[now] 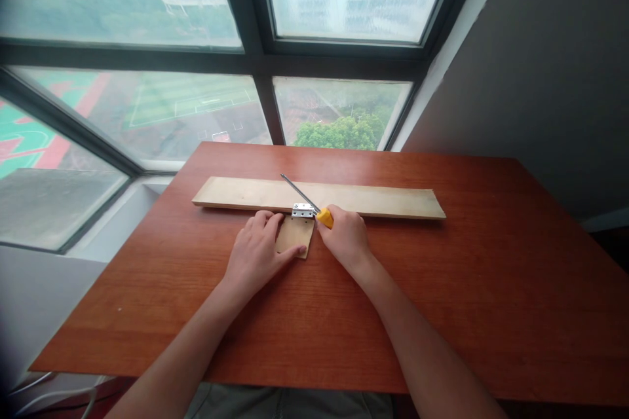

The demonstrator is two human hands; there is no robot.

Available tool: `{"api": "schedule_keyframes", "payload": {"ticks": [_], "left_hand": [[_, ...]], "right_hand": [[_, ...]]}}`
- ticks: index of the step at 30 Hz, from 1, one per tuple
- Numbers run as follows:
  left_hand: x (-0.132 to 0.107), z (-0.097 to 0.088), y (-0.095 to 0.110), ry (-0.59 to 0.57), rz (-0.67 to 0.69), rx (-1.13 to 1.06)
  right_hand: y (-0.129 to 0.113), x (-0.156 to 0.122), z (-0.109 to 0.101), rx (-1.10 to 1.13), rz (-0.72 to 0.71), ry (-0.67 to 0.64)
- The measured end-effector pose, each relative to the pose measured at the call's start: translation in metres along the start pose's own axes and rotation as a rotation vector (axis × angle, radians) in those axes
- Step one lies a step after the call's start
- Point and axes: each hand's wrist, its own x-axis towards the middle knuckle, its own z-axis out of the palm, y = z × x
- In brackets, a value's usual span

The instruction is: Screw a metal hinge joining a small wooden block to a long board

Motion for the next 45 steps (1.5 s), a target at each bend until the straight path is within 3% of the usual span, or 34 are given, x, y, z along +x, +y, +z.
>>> {"api": "schedule_keyframes", "payload": {"ticks": [13, 33, 45], "left_hand": [[0.0, 0.0, -0.006, -0.031, 0.054, -0.039], [0.008, 0.015, 0.002, 0.057, 0.071, -0.124], [0.008, 0.017, 0.008, 0.101, 0.034, -0.326]], "right_hand": [[0.0, 0.0, 0.0, -0.029, -0.014, 0.016], [0.002, 0.001, 0.0, -0.027, -0.008, 0.001], [-0.002, 0.001, -0.015, 0.221, 0.095, -0.16]]}}
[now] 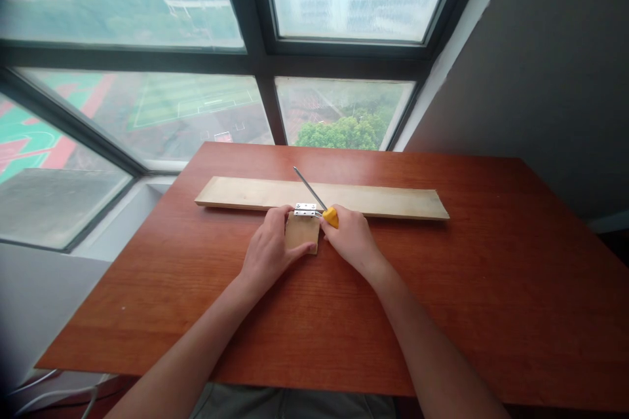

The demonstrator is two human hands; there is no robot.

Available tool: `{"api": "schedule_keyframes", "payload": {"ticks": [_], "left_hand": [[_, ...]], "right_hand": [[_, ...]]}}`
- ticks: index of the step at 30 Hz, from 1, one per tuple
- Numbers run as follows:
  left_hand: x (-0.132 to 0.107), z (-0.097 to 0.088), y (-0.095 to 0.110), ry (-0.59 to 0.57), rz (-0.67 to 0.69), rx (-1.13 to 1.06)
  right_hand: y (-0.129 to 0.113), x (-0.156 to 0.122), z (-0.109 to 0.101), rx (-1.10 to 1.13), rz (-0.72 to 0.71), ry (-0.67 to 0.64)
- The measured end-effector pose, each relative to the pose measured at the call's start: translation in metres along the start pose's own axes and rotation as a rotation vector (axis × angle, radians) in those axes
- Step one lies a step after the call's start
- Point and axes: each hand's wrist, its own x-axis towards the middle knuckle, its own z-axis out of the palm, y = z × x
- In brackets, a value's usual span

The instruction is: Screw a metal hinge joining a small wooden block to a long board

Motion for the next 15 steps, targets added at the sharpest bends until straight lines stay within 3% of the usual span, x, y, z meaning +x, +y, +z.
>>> {"api": "schedule_keyframes", "payload": {"ticks": [7, 15], "left_hand": [[-0.001, -0.002, -0.005, 0.001, -0.078, -0.259], [-0.001, -0.01, -0.009, -0.13, -0.384, -0.972]], "right_hand": [[0.001, 0.001, -0.001, 0.193, 0.075, -0.081], [0.004, 0.002, 0.004, 0.35, 0.14, -0.16]]}}
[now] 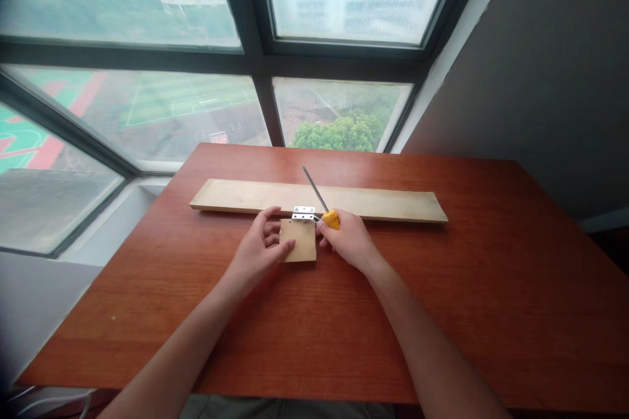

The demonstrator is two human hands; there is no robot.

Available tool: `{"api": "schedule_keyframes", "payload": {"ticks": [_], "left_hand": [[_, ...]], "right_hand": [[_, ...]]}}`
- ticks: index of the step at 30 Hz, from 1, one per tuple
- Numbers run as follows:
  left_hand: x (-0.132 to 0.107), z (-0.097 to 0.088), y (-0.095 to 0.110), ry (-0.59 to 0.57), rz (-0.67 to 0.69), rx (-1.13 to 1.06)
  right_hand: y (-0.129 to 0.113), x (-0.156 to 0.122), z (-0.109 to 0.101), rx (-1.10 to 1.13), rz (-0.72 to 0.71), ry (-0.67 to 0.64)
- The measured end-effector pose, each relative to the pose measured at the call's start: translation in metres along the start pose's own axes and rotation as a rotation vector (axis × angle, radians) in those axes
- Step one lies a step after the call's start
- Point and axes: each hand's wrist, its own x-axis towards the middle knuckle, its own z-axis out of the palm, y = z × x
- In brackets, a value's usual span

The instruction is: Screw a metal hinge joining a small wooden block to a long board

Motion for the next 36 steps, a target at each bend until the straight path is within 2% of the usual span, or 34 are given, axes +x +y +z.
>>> {"api": "schedule_keyframes", "payload": {"ticks": [5, 14, 21, 31, 36], "left_hand": [[-0.006, 0.007, 0.009, 0.003, -0.114, -0.238], [-0.014, 0.01, 0.015, -0.055, -0.151, -0.478], [-0.017, 0.014, 0.016, 0.083, -0.186, -0.559], [-0.013, 0.009, 0.016, -0.057, -0.309, -0.659], [-0.011, 0.012, 0.017, -0.035, -0.301, -0.638]], "right_hand": [[-0.001, -0.001, -0.001, -0.008, 0.002, 0.017], [0.001, 0.0, -0.002, -0.002, -0.01, 0.035], [0.003, -0.002, 0.0, 0.037, 0.001, 0.013], [-0.003, -0.005, -0.004, 0.04, 0.027, -0.01], [-0.003, -0.005, -0.01, 0.033, 0.02, -0.01]]}}
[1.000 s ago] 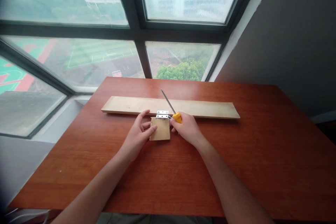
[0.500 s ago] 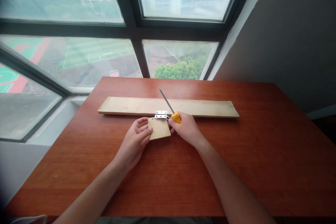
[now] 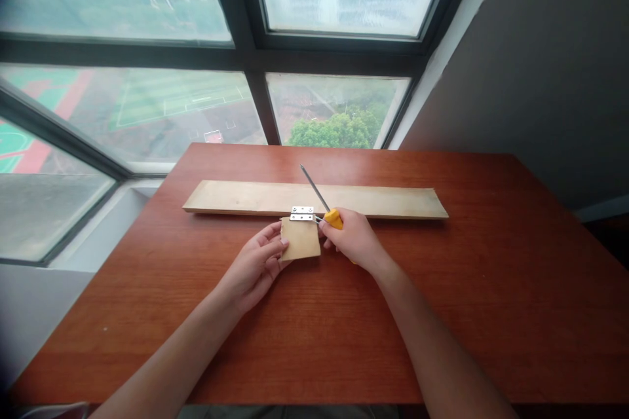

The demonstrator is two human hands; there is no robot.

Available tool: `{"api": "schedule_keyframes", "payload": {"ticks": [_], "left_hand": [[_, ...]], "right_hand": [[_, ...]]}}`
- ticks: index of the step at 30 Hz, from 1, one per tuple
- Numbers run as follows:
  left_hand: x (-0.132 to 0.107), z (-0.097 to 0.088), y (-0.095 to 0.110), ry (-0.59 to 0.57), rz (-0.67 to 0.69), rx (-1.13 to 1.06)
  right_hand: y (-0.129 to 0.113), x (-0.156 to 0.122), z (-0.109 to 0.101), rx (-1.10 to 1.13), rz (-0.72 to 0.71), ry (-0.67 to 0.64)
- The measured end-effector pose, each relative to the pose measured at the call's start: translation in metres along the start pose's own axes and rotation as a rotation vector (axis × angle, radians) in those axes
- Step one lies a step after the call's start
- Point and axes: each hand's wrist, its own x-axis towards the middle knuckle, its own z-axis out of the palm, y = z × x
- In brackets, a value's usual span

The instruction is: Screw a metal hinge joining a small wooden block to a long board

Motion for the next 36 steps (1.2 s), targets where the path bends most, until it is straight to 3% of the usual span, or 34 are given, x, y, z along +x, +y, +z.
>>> {"api": "schedule_keyframes", "payload": {"ticks": [12, 24, 36], "left_hand": [[0.009, 0.002, 0.0, -0.02, 0.003, 0.059], [0.013, 0.0, -0.003, -0.039, -0.004, 0.041], [0.011, 0.001, -0.005, -0.052, 0.005, 0.035]], "right_hand": [[-0.002, -0.002, -0.014, -0.133, -0.104, 0.133], [-0.044, 0.015, 0.007, -0.546, -0.32, 0.135], [-0.053, 0.024, 0.019, -0.836, -0.395, 0.123]]}}
